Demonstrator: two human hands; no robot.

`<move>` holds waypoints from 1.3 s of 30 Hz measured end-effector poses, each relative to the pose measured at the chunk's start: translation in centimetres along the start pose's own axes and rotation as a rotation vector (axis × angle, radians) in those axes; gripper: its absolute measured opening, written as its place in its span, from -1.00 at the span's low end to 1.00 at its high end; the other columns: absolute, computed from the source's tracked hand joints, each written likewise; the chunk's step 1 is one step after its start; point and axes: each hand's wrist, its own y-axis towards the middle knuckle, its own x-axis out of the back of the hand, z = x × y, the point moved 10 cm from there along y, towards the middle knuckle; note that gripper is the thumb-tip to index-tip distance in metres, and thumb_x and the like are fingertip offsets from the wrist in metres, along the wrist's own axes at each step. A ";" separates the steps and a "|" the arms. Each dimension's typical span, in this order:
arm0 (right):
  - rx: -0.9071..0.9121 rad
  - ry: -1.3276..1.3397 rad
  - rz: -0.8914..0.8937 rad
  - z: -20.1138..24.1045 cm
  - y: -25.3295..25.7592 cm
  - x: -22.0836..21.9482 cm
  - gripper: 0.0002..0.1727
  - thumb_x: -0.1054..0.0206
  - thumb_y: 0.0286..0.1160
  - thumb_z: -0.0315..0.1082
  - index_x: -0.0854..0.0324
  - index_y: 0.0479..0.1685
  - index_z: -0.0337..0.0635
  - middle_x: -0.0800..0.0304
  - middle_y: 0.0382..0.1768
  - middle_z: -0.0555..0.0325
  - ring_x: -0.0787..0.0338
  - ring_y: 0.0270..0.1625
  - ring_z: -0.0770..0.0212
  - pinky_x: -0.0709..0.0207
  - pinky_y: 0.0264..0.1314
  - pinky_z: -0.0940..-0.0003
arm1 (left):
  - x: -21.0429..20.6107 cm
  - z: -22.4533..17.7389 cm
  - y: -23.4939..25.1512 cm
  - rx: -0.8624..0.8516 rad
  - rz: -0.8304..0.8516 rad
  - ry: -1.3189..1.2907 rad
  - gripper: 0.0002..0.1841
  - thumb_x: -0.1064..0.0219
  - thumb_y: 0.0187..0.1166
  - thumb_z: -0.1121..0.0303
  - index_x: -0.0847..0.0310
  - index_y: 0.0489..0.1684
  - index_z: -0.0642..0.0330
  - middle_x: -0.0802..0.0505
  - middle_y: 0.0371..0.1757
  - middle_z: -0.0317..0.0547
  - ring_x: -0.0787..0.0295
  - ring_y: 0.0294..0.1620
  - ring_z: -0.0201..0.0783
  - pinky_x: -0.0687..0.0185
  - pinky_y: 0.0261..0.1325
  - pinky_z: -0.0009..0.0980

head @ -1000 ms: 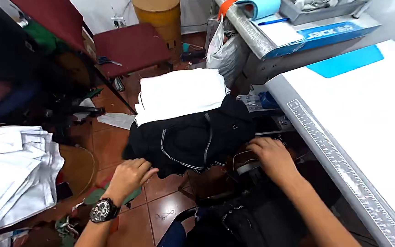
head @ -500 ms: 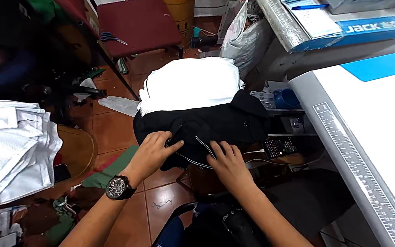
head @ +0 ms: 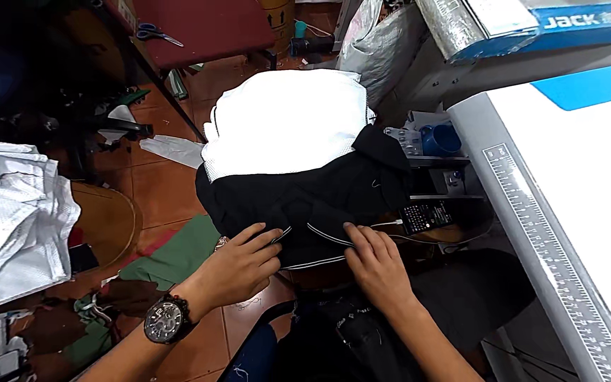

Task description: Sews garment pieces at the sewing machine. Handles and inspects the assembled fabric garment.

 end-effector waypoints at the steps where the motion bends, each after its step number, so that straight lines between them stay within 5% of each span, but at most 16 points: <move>1: 0.054 0.027 0.028 0.4 0.4 -0.3 -0.88 -0.36 0.41 -0.53 -0.75 -0.32 -0.10 -0.56 0.62 0.16 -0.58 0.59 0.02 -0.46 0.58 -0.06 | 0.0 0.1 0.2 0.004 -0.004 -0.005 -0.74 -0.07 0.61 0.31 -0.68 -0.40 0.07 -0.88 0.04 -0.13 -0.62 0.53 -0.01 -0.31 0.70 0.07; 3: 0.172 0.168 0.129 0.7 1.2 -1.4 -0.95 -0.47 0.35 -0.43 -0.78 -0.29 -0.06 -0.44 0.72 0.24 -0.34 0.79 -0.01 -0.22 0.75 -0.26 | 0.0 0.8 0.3 0.038 -0.007 -0.035 -0.67 -0.01 0.66 0.22 -0.65 -0.42 0.10 -0.88 -0.06 -0.13 -0.67 0.47 -0.02 -0.34 0.70 0.06; 4: 0.205 0.268 0.180 0.3 1.8 -1.7 -0.95 -0.49 0.31 -0.35 -0.78 -0.30 -0.03 -0.54 0.64 0.24 -0.35 0.78 0.00 -0.17 0.76 -0.32 | 0.0 1.5 0.3 0.065 -0.014 -0.067 -0.57 0.02 0.75 0.09 -0.66 -0.40 0.12 -0.88 -0.08 -0.12 -0.69 0.45 -0.04 -0.34 0.70 0.07; 7: 0.052 0.574 0.264 -3.7 4.7 -2.1 -0.83 -0.37 0.37 -0.29 -0.78 -0.20 -0.14 -0.89 0.10 0.14 -0.82 0.29 0.13 -0.57 0.48 -0.15 | 0.2 4.7 0.4 0.152 -0.100 -0.210 -0.40 -0.20 0.61 -0.27 -0.65 -0.46 0.15 -0.86 -0.24 -0.13 -0.85 0.15 -0.12 -0.55 0.54 0.07; 9: -0.173 0.739 0.245 -7.6 7.6 -2.1 -0.82 -0.36 0.59 -0.29 -0.71 -0.05 -0.22 -0.84 -0.26 0.03 -0.86 -0.21 0.06 -0.74 -0.10 -0.06 | -0.2 8.1 0.7 0.279 -0.133 -0.394 -0.56 -0.49 0.49 -0.03 -0.67 -0.22 0.26 -0.85 -0.23 -0.10 -0.83 -0.02 -0.15 -0.66 0.32 -0.01; 11: -0.374 0.808 0.246 -10.8 10.0 -3.5 -0.78 -0.37 0.65 -0.24 -0.68 0.05 -0.19 -0.77 -0.40 0.00 -0.75 -0.40 0.05 -0.63 -0.28 -0.04 | -0.9 12.2 1.1 0.494 -0.174 -0.633 -0.69 -0.50 0.51 0.29 -0.69 0.09 0.27 -0.80 -0.29 -0.15 -0.73 -0.27 -0.31 -0.71 -0.07 -0.25; 13: -0.504 0.811 0.311 -12.3 11.3 -5.4 -0.79 -0.34 0.69 -0.22 -0.68 0.06 -0.15 -0.74 -0.39 0.02 -0.71 -0.37 0.08 -0.59 -0.21 -0.02 | -2.0 16.2 1.1 0.678 -0.235 -0.869 -0.90 -0.43 0.57 0.38 -0.76 -0.12 0.19 -0.83 -0.31 -0.28 -0.71 -0.32 -0.48 -0.67 -0.14 -0.42; 16: -0.558 0.809 0.387 -12.7 12.1 -7.3 -0.79 -0.33 0.71 -0.21 -0.68 0.05 -0.16 -0.72 -0.40 0.02 -0.69 -0.35 0.07 -0.57 -0.18 -0.03 | -3.1 19.4 1.4 0.748 -0.246 -1.036 -0.92 -0.40 0.60 0.44 -0.76 -0.29 0.20 -0.83 -0.39 -0.30 -0.70 -0.37 -0.52 -0.64 -0.21 -0.50; 34: -0.561 0.872 0.327 -12.8 11.2 -6.6 -0.82 -0.32 0.72 -0.22 -0.67 0.03 -0.11 -0.69 -0.46 0.13 -0.65 -0.43 0.20 -0.54 -0.28 0.13 | -1.9 18.3 1.6 0.699 -0.263 -1.038 -0.97 -0.40 0.56 0.51 -0.75 -0.24 0.20 -0.84 -0.36 -0.29 -0.72 -0.35 -0.52 -0.66 -0.18 -0.55; 37: -0.551 0.844 0.298 -12.7 10.9 -6.3 -0.80 -0.31 0.72 -0.22 -0.66 0.08 -0.12 -0.78 -0.36 0.04 -0.76 -0.32 0.06 -0.62 -0.18 -0.03 | -1.7 18.0 1.6 0.684 -0.256 -1.002 -0.99 -0.42 0.56 0.49 -0.75 -0.24 0.20 -0.85 -0.35 -0.28 -0.74 -0.33 -0.51 -0.68 -0.16 -0.54; 39: -0.530 0.759 0.220 -12.0 11.4 -5.3 -0.77 -0.29 0.70 -0.32 -0.68 0.19 -0.17 -0.86 -0.10 -0.10 -0.87 -0.05 -0.12 -0.69 0.03 -0.24 | -1.4 17.8 1.7 0.696 -0.215 -0.902 -0.97 -0.41 0.59 0.44 -0.75 -0.20 0.18 -0.85 -0.31 -0.28 -0.75 -0.30 -0.50 -0.70 -0.11 -0.47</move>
